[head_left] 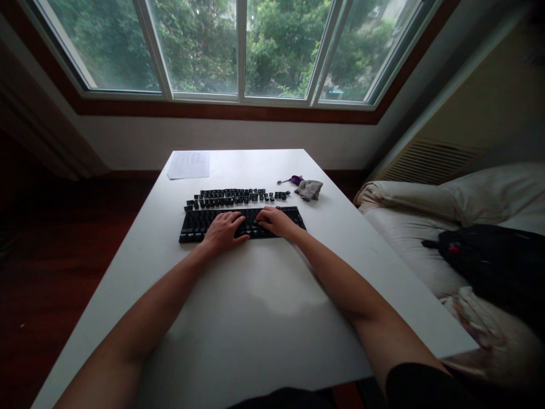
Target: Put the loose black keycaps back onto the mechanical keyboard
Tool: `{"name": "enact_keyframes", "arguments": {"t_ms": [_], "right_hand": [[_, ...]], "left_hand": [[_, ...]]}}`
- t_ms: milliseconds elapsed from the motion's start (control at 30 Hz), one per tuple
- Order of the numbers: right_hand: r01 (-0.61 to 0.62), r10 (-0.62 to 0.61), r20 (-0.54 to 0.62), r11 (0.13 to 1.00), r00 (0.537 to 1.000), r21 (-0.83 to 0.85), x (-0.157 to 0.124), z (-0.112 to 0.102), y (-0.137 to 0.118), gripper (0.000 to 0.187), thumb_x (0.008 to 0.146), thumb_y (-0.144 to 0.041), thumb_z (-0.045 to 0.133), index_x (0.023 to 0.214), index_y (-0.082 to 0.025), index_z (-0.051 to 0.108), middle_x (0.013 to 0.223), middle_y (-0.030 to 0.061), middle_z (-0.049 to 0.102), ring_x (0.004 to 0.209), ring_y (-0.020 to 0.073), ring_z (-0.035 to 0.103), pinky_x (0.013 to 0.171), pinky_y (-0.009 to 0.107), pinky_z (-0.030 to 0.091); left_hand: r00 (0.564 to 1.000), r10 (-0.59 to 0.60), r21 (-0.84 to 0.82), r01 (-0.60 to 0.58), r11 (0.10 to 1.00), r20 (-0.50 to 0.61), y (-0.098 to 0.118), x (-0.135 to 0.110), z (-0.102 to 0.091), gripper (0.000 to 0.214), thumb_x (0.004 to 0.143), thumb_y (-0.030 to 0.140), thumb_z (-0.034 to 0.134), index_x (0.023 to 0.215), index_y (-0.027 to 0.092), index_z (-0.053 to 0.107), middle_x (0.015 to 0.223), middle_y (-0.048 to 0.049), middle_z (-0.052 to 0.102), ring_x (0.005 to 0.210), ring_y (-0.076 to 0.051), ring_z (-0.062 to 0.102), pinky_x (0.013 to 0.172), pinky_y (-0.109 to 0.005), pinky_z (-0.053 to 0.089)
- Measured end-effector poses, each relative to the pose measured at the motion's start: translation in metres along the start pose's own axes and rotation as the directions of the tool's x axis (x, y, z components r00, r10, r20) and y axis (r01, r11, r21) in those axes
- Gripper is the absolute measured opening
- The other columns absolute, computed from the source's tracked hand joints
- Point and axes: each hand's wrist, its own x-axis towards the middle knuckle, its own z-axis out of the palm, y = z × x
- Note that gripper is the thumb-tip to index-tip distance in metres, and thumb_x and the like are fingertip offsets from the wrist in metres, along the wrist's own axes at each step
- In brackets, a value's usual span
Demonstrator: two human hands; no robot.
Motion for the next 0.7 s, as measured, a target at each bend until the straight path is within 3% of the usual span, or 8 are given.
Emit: {"name": "enact_keyframes", "arguments": {"t_ms": [200,367,467,567,700], "right_hand": [[0.011,-0.011,0.013,1.0,1.0,-0.023,-0.001,-0.001,-0.004,0.014,0.085,-0.014,0.068,0.098,-0.018,0.071,0.097,0.0057,0.064,0.09,0.0188,0.058,0.081,0.028,0.043],[-0.034,0.039,-0.059,0.996,0.997,0.087,-0.002,-0.007,-0.007,0.007,0.088,-0.024,0.068,0.092,-0.018,0.069,0.088,0.0023,0.06,0.079,0.0149,0.054,0.075,0.026,0.04],[-0.103,0.143,-0.167,0.968,0.976,0.228,0.002,-0.012,-0.014,0.028,0.093,-0.037,0.06,0.073,-0.018,0.058,0.07,-0.0024,0.05,0.067,0.0125,0.045,0.065,0.026,0.034],[-0.136,0.232,-0.146,0.866,0.962,0.481,0.011,-0.013,-0.026,0.045,0.094,-0.051,0.053,0.063,-0.021,0.041,0.058,-0.0059,0.036,0.057,0.0104,0.034,0.056,0.026,0.026],[-0.134,0.254,-0.056,0.671,0.966,0.729,0.027,-0.004,-0.042,0.049,0.088,-0.056,0.057,0.06,-0.022,0.037,0.054,-0.007,0.033,0.052,0.0086,0.028,0.05,0.026,0.02]], "left_hand": [[0.999,0.032,0.004,-0.032,0.999,-0.011,0.008,0.0,-0.001,0.059,0.093,0.052,0.06,0.143,0.022,0.053,0.146,-0.0131,0.053,0.133,-0.033,0.048,0.112,-0.051,0.038],[0.998,0.06,-0.002,-0.06,0.998,-0.018,0.011,0.001,-0.002,0.059,0.093,0.048,0.06,0.144,0.02,0.053,0.144,-0.0134,0.055,0.131,-0.032,0.05,0.112,-0.05,0.039],[0.999,0.047,0.0,-0.047,0.999,-0.024,0.009,0.0,-0.002,0.063,0.092,0.053,0.06,0.145,0.02,0.051,0.144,-0.014,0.055,0.131,-0.033,0.049,0.112,-0.05,0.038],[0.999,0.029,0.005,-0.029,1.0,-0.026,0.008,0.0,-0.001,0.066,0.092,0.057,0.059,0.145,0.018,0.052,0.144,-0.0147,0.055,0.131,-0.033,0.049,0.112,-0.05,0.037],[1.0,0.016,0.027,-0.015,1.0,-0.02,0.008,0.0,-0.002,0.066,0.091,0.058,0.06,0.143,0.018,0.054,0.144,-0.0152,0.055,0.132,-0.035,0.048,0.111,-0.051,0.037]]}}
